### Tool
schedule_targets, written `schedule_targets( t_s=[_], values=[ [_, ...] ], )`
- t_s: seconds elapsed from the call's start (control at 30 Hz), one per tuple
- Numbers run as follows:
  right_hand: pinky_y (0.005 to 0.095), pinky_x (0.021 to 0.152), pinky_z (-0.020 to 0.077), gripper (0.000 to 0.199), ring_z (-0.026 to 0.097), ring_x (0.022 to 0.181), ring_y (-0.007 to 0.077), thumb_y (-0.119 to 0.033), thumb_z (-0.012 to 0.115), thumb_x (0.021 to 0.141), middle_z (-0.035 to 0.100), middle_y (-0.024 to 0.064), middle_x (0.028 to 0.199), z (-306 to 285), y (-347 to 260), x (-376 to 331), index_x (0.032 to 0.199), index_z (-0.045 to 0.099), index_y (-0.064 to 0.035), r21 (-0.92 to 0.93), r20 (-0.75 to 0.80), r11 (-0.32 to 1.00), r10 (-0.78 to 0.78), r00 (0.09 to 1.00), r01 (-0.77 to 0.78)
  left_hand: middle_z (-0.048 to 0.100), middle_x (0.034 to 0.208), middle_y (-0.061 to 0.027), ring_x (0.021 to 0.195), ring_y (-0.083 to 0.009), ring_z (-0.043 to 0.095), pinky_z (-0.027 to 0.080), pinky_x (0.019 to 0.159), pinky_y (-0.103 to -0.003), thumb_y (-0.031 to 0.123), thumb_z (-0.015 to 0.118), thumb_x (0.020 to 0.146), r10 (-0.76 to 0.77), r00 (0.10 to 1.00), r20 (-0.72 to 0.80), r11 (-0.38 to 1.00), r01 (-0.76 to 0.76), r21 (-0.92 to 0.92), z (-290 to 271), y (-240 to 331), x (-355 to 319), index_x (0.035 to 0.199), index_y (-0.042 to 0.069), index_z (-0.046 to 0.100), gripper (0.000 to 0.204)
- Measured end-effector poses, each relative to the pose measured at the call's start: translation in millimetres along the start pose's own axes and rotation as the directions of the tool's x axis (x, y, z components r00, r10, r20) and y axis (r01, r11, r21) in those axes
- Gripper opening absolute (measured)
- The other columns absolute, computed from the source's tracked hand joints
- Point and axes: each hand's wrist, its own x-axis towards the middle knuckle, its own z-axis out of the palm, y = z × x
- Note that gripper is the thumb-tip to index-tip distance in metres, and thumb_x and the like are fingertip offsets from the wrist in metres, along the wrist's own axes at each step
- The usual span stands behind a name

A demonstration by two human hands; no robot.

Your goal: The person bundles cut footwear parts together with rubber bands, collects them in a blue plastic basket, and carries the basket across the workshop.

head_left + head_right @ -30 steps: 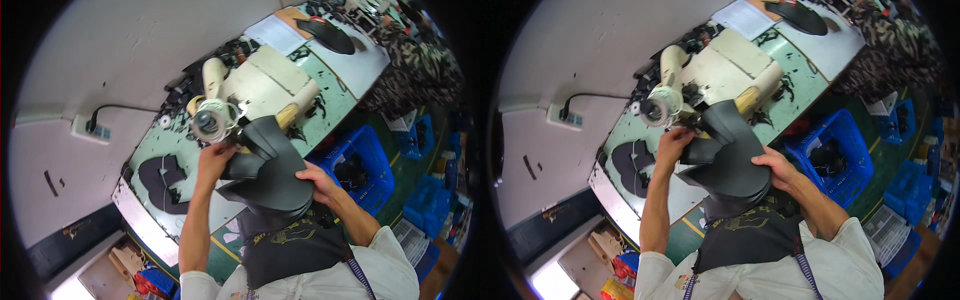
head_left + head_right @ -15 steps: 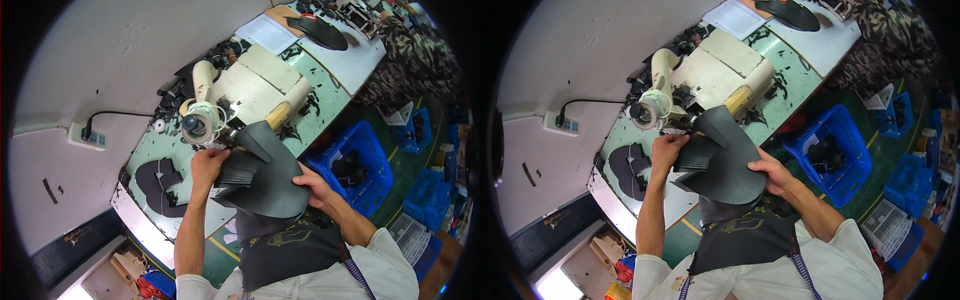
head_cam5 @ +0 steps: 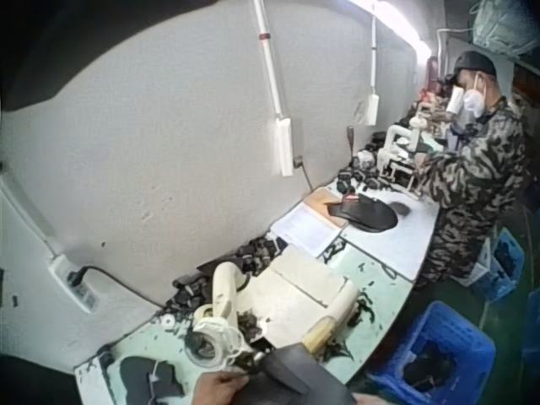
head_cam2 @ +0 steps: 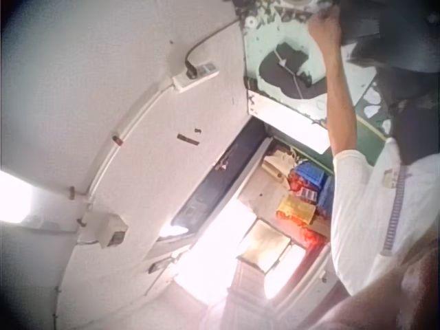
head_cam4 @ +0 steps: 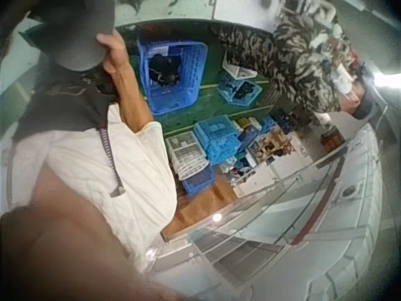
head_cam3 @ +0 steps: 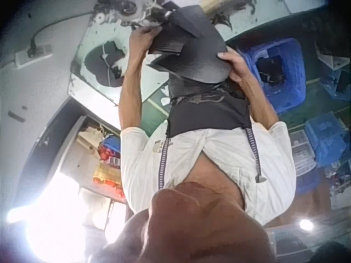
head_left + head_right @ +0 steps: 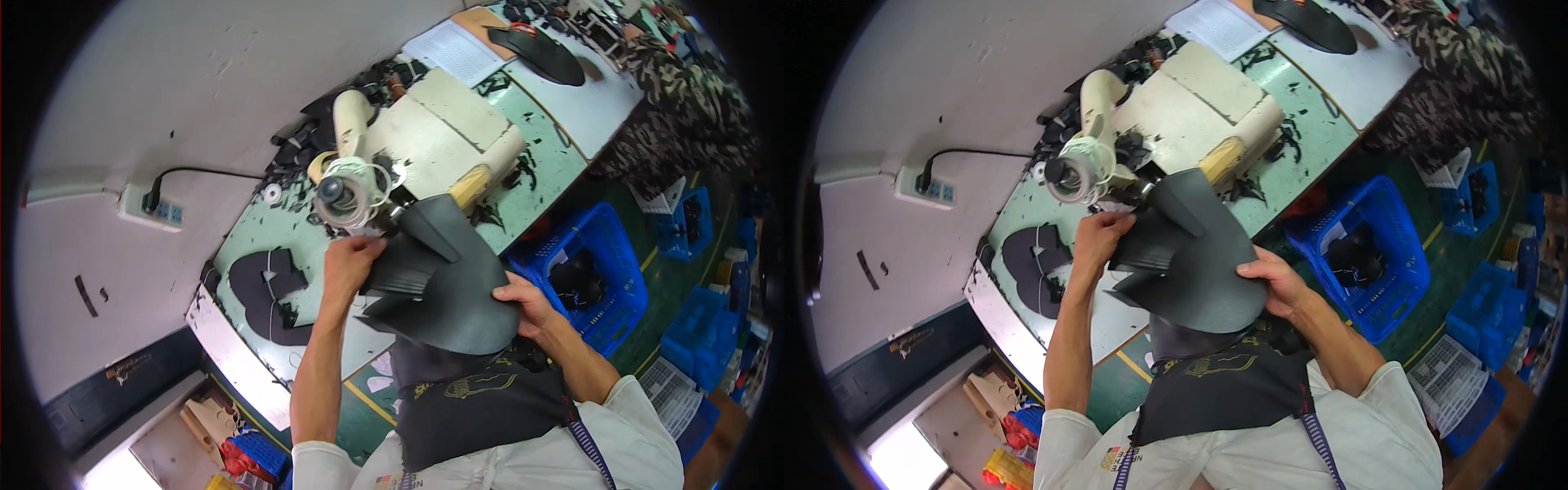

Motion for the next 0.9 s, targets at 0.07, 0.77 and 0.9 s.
schedule_targets(
  t_s=[0.07,0.77,0.9],
  values=[
    [0.0362,0.102,0.0398,0.063,0.052,0.116,0.0234,-0.006,0.058,0.079,0.05,0.0145,0.129,-1.8,-3.3,-5.9,0.137,0.035,0.0017,-0.009,-0.046,1.0,-0.028,0.999,0.028,0.067,0.08,-0.0048,0.068,-0.0111,0.058,0.044,0.065,-0.023,0.015,0.069,0.081,0.057,0.998,0.032,0.998,-0.056,-0.025,4.3,1.8,2.6,0.098,-0.006,0.068,0.027],
    [0.0365,0.1,0.0432,0.067,0.053,0.115,0.0245,-0.004,0.055,0.077,0.048,0.0154,0.129,-4.5,4.3,5.3,0.14,0.03,-0.0027,0.062,-0.043,0.996,-0.064,0.997,0.067,0.069,0.081,-0.0093,0.072,-0.012,0.063,0.048,0.067,-0.025,0.014,0.071,0.076,-0.039,0.999,0.037,0.989,0.044,-0.144,-2.7,-0.9,-4.4,0.097,-0.003,0.069,0.027],
    [0.0369,0.1,0.0433,0.067,0.053,0.115,0.0248,-0.005,0.055,0.077,0.048,0.0155,0.129,2.1,2.6,6.1,0.14,0.03,-0.0022,0.02,-0.057,0.993,-0.111,0.992,0.113,0.068,0.086,-0.0076,0.073,-0.0115,0.061,0.047,0.07,-0.024,0.01,0.072,0.076,-0.047,0.999,-0.003,0.992,0.047,0.118,-1.1,22.5,-7.5,0.102,-0.006,0.066,0.031]
  ],
)
